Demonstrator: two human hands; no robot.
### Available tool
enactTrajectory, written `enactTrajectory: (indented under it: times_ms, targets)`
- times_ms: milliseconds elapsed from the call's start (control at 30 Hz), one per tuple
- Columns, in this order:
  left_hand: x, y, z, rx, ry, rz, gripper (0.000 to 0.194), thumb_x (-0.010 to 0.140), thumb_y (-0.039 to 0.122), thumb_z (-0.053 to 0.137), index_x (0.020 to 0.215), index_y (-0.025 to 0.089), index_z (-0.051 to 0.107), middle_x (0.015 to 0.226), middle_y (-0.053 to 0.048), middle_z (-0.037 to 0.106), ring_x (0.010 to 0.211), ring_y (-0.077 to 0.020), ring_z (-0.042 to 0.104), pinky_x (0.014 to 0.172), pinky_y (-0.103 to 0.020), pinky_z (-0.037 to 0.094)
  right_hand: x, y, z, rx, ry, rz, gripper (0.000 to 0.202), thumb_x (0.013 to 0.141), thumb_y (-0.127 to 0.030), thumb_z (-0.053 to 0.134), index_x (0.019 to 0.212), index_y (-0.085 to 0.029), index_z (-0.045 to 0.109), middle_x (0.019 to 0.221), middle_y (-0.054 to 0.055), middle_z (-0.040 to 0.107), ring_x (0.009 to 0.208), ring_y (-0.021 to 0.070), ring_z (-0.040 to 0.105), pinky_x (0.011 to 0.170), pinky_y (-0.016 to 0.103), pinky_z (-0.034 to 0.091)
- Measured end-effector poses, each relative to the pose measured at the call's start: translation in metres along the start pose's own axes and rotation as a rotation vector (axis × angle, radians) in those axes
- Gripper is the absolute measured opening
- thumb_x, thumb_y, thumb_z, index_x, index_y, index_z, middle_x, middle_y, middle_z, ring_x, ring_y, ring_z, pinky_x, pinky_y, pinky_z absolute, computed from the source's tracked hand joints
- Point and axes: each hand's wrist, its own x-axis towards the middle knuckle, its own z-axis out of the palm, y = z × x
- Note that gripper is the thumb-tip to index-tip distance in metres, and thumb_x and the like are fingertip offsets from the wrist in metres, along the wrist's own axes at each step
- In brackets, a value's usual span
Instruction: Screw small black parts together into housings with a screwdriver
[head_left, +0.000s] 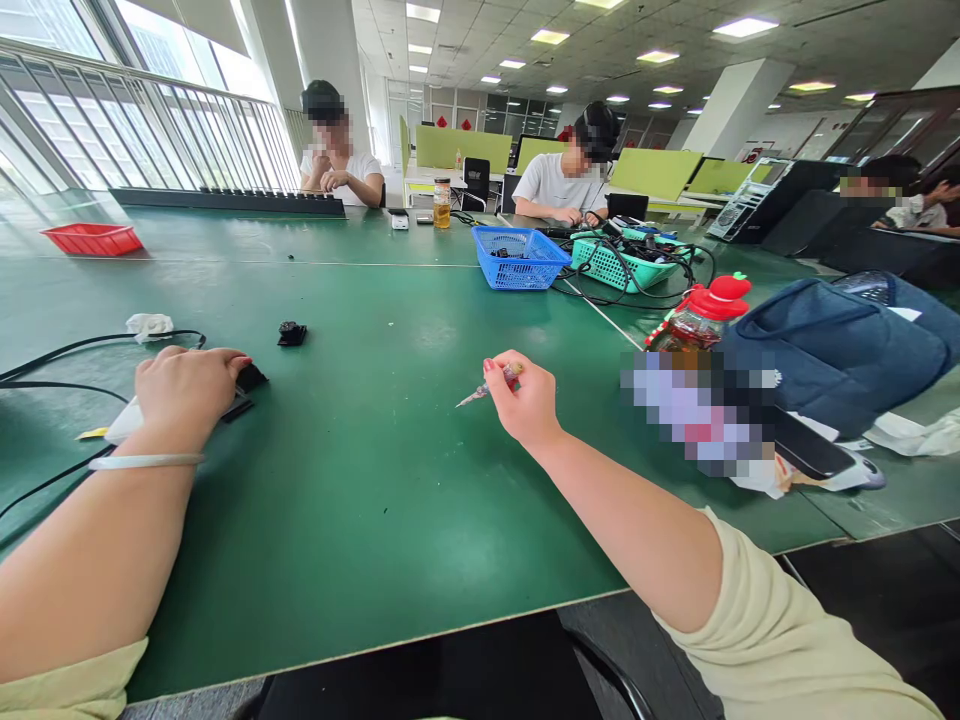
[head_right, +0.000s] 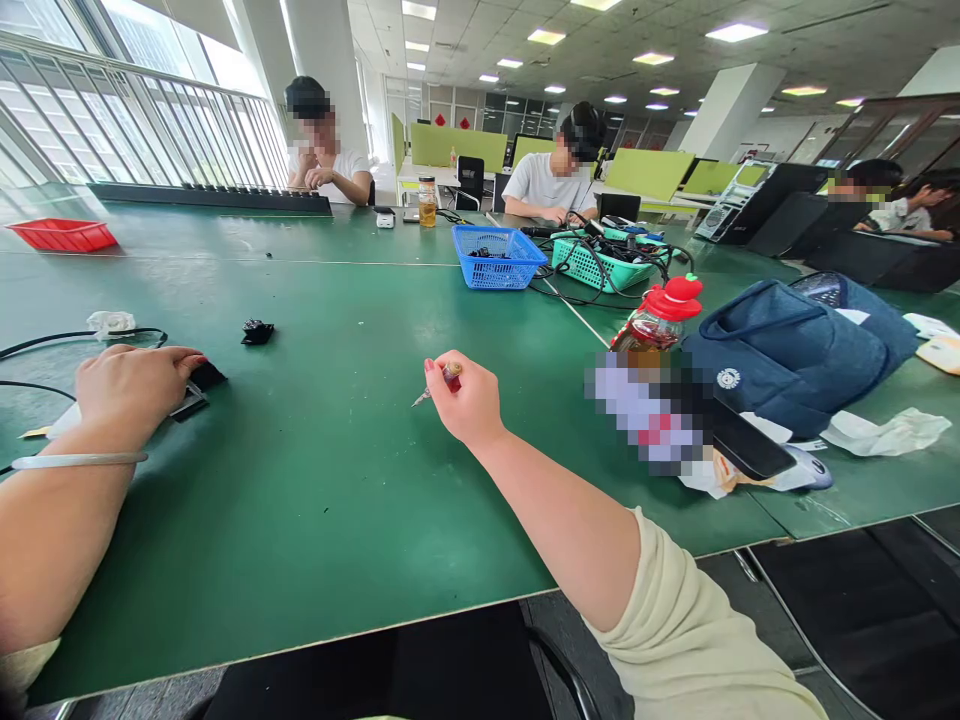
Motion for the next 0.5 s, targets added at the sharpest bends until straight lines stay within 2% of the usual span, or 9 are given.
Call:
enactTrajectory:
  times_ms: [133, 333, 500]
  targets:
    - [0.0001, 0.0011, -0.001, -0.007, 0.004, -0.011, 0.052, 0.096, 0.049, 0.033, 0.118, 0.025, 0.074, 0.104, -0.016, 0.073, 0.105, -0.0338, 0.06, 0.09, -0.046, 0.045, -0.0004, 0.0001, -0.0001, -0.009, -0.006, 0.011, 0.034, 0.094, -0.041, 0.048, 0.065, -0.022, 0.051, 0.054, -0.004, 0.049, 0.048, 0.01, 0.041, 0.051, 0.024, 0.036]
    - [0.0018, 0.0013, -0.0017, -0.093, -0.068, -0.067, 0.052, 0.095, 0.05, 0.034, 0.121, 0.024, 0.071, 0.113, -0.018, 0.07, 0.107, -0.0373, 0.061, 0.085, -0.048, 0.049, -0.0005, 0.0016, -0.0001, 0.004, -0.009, 0.0, 0.034, 0.094, -0.04, 0.05, 0.065, -0.022, 0.051, 0.053, -0.004, 0.049, 0.048, 0.0096, 0.041, 0.051, 0.024, 0.036]
    - [0.0022, 0.0003, -0.0035, -0.3, 0.016, -0.074, 0.044, 0.093, 0.039, 0.039, 0.121, 0.018, 0.065, 0.121, -0.016, 0.068, 0.111, -0.0336, 0.06, 0.091, -0.046, 0.049, -0.0004, 0.0021, -0.0001, 0.007, -0.01, 0.001, 0.034, 0.094, -0.04, 0.049, 0.065, -0.022, 0.051, 0.054, -0.004, 0.05, 0.049, 0.0096, 0.041, 0.052, 0.024, 0.036]
